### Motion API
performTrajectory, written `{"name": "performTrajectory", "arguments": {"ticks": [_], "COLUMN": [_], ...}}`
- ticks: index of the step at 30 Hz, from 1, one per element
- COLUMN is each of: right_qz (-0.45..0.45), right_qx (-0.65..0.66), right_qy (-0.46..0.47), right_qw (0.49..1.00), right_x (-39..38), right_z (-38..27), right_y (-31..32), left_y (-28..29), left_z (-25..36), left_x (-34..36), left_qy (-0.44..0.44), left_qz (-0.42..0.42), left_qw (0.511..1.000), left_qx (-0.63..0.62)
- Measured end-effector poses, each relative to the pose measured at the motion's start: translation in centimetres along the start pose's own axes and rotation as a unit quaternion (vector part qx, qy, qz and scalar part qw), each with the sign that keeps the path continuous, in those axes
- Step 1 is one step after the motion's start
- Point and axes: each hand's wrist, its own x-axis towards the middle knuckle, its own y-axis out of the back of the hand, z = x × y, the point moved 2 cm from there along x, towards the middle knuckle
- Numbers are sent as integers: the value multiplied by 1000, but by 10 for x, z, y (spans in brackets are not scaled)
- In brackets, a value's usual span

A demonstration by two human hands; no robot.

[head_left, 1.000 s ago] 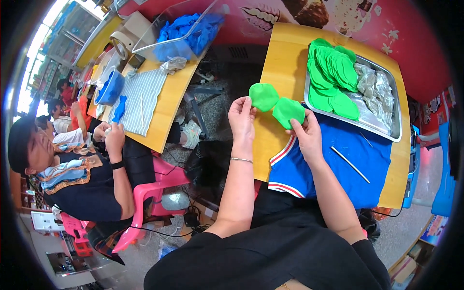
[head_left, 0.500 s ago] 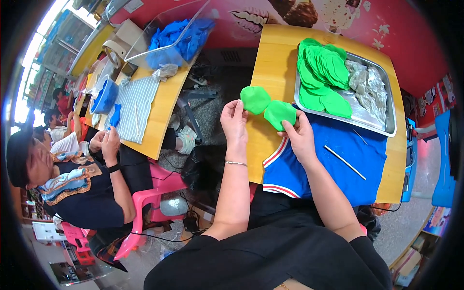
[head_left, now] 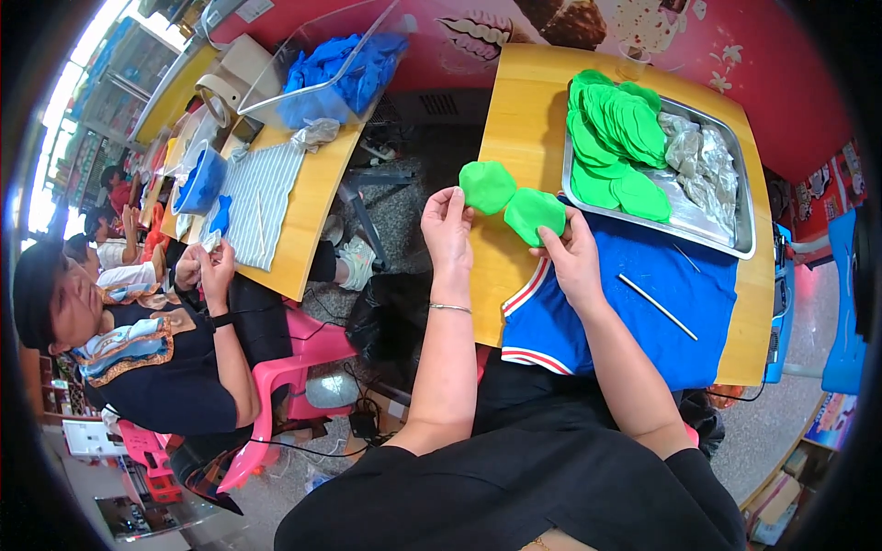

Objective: Shaping green clay-like material into balls and inserting a white stick into each.

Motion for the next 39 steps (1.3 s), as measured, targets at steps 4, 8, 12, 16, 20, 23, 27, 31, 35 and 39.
{"name": "performTrajectory", "arguments": {"ticks": [4, 8, 12, 16, 20, 23, 27, 31, 35, 39], "right_qz": [3, 4, 2, 3, 4, 5, 7, 7, -3, -28], "right_qx": [1, 9, 5, 0, 3, 0, -3, 0, -14, -34], "right_qy": [-3, 2, 4, 5, 8, 15, 10, 5, -8, 10], "right_qw": [1000, 1000, 1000, 1000, 1000, 1000, 1000, 1000, 1000, 999], "right_x": [0, -1, 0, -1, -1, -1, -1, -1, -3, -1], "right_z": [-1, -1, 0, -1, -1, 0, -2, 0, -3, 0], "right_y": [-1, -1, 0, 0, -1, 0, 0, 1, 2, 6], "left_y": [1, 1, 1, 2, 2, 2, 0, 1, 0, 0], "left_z": [-1, -1, -2, -2, -2, -3, -2, -1, -1, -1], "left_x": [0, 1, 1, 1, 1, 2, 0, 0, 0, 0], "left_qy": [-3, -7, -8, -10, -10, -11, -11, -12, -13, -13], "left_qz": [-2, -3, -6, -3, -9, -12, -10, -7, -9, -11], "left_qw": [1000, 1000, 1000, 1000, 1000, 1000, 1000, 1000, 1000, 1000], "left_qx": [-4, -2, -2, -1, 2, 0, 1, 4, 3, 4]}}
